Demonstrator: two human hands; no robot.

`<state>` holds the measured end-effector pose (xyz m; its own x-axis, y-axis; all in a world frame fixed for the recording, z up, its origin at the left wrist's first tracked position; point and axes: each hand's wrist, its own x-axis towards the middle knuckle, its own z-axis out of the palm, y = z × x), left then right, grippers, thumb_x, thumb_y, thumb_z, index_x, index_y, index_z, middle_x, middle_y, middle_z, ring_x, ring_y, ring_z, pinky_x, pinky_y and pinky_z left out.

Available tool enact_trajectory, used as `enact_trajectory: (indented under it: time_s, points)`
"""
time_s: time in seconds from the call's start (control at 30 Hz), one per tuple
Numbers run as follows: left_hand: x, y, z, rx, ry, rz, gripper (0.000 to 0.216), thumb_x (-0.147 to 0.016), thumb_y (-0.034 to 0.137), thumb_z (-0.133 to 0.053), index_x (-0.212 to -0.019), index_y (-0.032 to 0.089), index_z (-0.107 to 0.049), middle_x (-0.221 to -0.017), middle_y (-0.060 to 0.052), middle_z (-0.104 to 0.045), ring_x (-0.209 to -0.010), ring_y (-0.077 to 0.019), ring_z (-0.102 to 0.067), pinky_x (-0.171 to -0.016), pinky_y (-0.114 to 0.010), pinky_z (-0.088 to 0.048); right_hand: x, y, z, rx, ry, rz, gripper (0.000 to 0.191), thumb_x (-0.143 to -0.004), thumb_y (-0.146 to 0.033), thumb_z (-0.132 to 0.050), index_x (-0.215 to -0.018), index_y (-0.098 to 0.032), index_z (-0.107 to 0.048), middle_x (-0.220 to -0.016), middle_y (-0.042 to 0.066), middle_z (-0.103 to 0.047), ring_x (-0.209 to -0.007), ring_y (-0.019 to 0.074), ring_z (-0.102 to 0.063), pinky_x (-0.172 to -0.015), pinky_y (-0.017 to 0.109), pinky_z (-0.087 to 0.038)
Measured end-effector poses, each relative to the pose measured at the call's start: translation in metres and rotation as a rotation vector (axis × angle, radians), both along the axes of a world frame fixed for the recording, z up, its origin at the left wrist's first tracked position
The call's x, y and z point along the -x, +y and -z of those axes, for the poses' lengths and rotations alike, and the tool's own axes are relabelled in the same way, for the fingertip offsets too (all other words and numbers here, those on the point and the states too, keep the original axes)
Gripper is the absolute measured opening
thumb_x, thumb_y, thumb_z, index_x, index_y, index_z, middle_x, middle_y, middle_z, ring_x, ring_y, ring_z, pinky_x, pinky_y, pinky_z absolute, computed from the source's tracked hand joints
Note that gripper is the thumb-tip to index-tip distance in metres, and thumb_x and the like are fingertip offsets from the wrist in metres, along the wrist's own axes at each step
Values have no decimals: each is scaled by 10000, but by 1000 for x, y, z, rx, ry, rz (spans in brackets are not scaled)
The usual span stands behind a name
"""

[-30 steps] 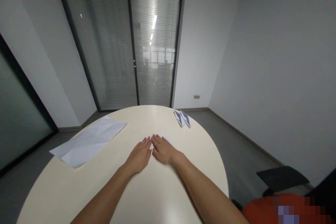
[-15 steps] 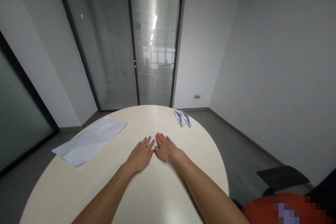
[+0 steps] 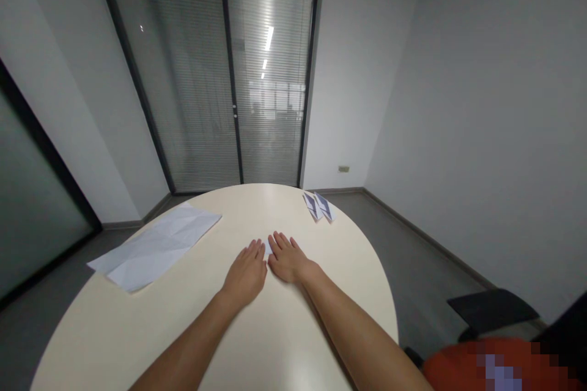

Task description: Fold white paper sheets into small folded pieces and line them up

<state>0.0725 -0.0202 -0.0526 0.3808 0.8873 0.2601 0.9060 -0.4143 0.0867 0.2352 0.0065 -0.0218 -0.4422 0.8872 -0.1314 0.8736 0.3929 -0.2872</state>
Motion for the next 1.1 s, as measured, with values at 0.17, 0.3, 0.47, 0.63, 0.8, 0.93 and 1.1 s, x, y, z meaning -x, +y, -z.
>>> enact_trajectory:
  time_s: [0.17,0.3,0.47,0.63,0.8,0.93,1.1]
  points:
    - [5,6,0,70,-22,94,531,-997,270,-308,-1486,89,-410,-1572,-152,-381,-1465,-238,-347,-1193,-414,-309,-3,3,1,15,-15,-23,657,-1009,-375,-204,-1595,-93,-111,-1659,128,-36,-1531,257,-12,-1228,491,-54]
    - [0,5,0,40,18,-46,541,-987,296,-353,-1451,32,-443,-1556,-215,-377,-1459,-300,-349,-1168,-461,-336,-1,0,0,4,-19,-4,667,-1008,-386,-216,-1592,-79,-116,-1655,143,-30,-1530,269,-11,-1225,503,-55]
    - [-5,-1,-3,-35,57,-170,522,-970,273,-382,-1375,-32,-505,-1469,-280,-473,-1395,-334,-448,-1123,-448,-390,3,-5,-3,-3,-27,47,690,-1005,-397,-221,-1585,-37,-116,-1649,172,-36,-1528,299,-20,-1221,517,-60]
    - [-4,-2,-5,-45,67,-113,504,-956,227,-377,-1348,-52,-526,-1446,-283,-500,-1377,-335,-469,-1129,-445,-390,4,-3,-2,-3,-49,124,730,-1006,-440,-225,-1577,-3,-101,-1643,199,-21,-1524,332,-6,-1216,529,-55]
    - [3,4,-1,20,-20,68,505,-977,240,-337,-1429,68,-484,-1535,-170,-440,-1440,-262,-392,-1183,-430,-334,-1,-4,1,-25,-23,170,759,-1004,-526,-235,-1588,-55,-127,-1652,169,-44,-1520,352,17,-1214,530,-44]
    - [7,8,0,62,-45,109,529,-982,257,-316,-1466,80,-436,-1563,-160,-395,-1465,-249,-347,-1194,-437,-316,-9,-2,2,-67,44,27,659,-1014,-492,-237,-1599,-193,-180,-1665,88,-66,-1527,321,23,-1205,565,-36]
    - [7,9,0,81,-24,64,558,-983,281,-314,-1483,47,-398,-1579,-185,-349,-1478,-268,-313,-1193,-449,-307,-14,3,4,-70,65,-137,655,-1009,-442,-219,-1596,-155,-175,-1661,79,-118,-1533,262,-47,-1223,511,-54]
